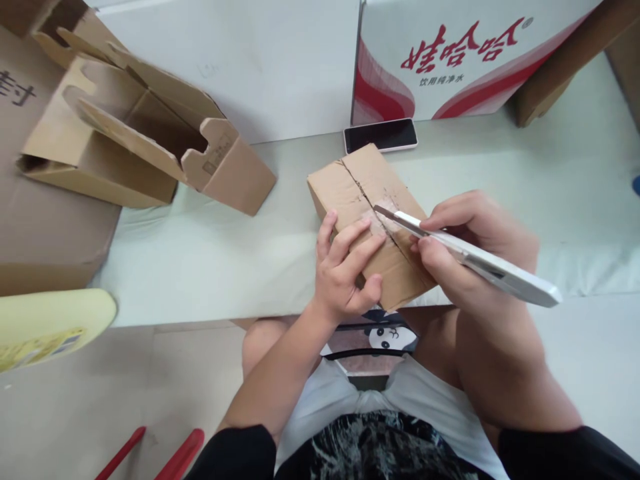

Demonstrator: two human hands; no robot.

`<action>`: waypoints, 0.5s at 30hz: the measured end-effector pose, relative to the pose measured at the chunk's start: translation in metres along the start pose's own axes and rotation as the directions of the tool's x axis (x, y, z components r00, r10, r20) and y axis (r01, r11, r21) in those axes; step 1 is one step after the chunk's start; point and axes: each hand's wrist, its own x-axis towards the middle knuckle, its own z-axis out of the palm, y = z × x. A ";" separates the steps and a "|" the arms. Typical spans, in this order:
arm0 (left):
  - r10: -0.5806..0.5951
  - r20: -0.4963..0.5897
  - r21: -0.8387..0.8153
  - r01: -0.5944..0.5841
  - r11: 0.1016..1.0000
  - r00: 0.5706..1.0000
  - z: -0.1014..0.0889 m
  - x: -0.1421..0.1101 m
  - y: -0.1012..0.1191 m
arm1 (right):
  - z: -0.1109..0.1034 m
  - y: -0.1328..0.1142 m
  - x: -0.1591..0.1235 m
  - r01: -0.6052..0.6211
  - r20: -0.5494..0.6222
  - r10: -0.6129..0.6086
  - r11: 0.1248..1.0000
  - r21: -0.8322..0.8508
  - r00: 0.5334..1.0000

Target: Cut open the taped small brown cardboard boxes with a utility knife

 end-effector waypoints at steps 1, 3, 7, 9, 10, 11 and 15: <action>-0.005 0.000 -0.007 0.005 1.000 1.000 0.000 0.000 0.000 | 0.001 0.000 0.001 0.006 0.004 -0.005 1.000 -0.023 1.000; -0.016 -0.001 -0.028 0.016 0.999 1.000 0.000 0.000 0.001 | 0.002 0.000 0.002 0.021 0.025 -0.020 0.998 -0.063 0.999; -0.018 0.004 -0.052 0.018 0.998 1.000 0.000 -0.001 0.001 | 0.006 -0.005 0.004 0.059 0.089 -0.049 0.992 -0.110 0.995; -0.013 0.013 -0.036 0.014 0.999 1.000 -0.001 -0.002 0.000 | 0.008 -0.006 0.004 0.076 0.070 -0.070 0.993 -0.086 0.995; -0.013 0.019 -0.027 0.014 1.000 1.000 -0.001 -0.002 -0.001 | 0.008 -0.006 0.004 0.082 0.051 -0.079 0.995 -0.059 0.996; -0.013 0.026 -0.021 0.014 1.000 1.000 -0.002 -0.002 -0.002 | 0.007 -0.003 0.003 0.089 0.025 -0.089 0.996 -0.021 0.996; 0.002 0.038 -0.017 -0.001 1.000 0.999 -0.004 -0.002 -0.005 | -0.003 0.015 -0.004 0.124 -0.101 -0.110 0.980 0.153 0.989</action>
